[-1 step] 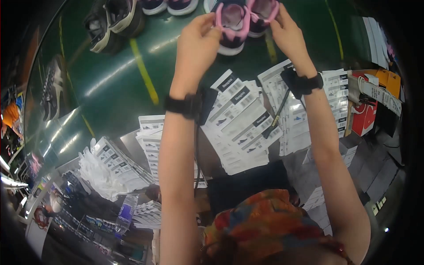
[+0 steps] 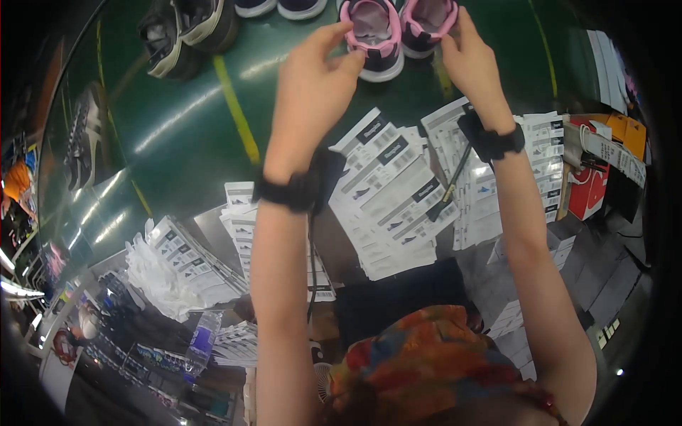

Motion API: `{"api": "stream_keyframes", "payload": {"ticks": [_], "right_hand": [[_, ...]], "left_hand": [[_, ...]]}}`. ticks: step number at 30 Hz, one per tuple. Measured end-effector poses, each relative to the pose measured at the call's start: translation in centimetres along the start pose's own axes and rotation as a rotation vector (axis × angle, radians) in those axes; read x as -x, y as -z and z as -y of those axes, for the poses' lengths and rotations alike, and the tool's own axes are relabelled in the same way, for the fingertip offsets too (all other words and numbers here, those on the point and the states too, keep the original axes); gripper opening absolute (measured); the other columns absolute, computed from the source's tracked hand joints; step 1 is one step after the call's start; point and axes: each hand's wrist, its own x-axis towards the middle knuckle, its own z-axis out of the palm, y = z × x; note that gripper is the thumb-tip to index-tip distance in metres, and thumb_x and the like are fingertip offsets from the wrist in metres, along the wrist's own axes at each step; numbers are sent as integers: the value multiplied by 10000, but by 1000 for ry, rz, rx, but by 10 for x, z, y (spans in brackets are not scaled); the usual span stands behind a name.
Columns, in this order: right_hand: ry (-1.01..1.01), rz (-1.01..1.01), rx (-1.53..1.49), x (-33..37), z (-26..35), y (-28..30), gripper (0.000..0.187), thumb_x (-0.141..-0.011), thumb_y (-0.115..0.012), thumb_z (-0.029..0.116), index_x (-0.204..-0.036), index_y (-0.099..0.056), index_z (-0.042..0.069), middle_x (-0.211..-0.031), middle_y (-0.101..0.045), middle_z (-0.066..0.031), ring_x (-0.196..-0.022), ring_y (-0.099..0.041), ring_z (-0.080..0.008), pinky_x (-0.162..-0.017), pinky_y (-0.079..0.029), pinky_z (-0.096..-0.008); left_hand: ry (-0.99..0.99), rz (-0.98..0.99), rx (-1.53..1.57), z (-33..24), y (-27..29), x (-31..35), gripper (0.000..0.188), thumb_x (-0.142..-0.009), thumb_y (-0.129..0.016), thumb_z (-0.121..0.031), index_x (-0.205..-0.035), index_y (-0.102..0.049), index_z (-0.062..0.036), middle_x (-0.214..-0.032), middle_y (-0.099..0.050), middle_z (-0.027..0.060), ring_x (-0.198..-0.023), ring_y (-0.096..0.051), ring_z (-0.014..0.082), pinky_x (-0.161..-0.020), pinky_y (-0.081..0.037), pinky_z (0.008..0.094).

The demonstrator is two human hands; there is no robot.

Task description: The recorder matches product identification labels and tags to specific pairs of shoes on a manufacturing line, placing the tags inside or on the shoes.

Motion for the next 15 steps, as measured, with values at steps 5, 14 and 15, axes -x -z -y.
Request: {"api": "stream_keyframes", "payload": {"ticks": [5, 14, 15], "right_hand": [[57, 158, -241, 113, 93, 21, 241, -871, -677, 75, -1104, -639, 27, -884, -665, -99, -798, -652, -243, -711, -499, -347], [171, 667, -277, 243, 180, -31, 309, -844, -720, 141, -1098, -604, 10, -1001, -585, -101, -930, -605, -276, -749, -521, -371], [222, 646, -244, 244, 183, -32, 317, -830, -730, 133, -1091, -606, 3, -1011, -585, -103, -939, -597, -276, -754, -519, -360]], "left_hand": [[310, -221, -379, 22, 136, 151, 426, -865, -732, -190, -1244, -656, -12, -1127, -721, 160, -951, -716, 272, -857, -538, 355], [478, -479, -840, 99, 127, 291, 356, -781, -854, -212, -967, -682, 39, -825, -673, 98, -661, -613, 198, -618, -509, 320], [439, -531, -878, 96, 127, 295, 275, -811, -832, -178, -887, -672, 32, -793, -669, 81, -616, -594, 167, -603, -492, 287]]}}
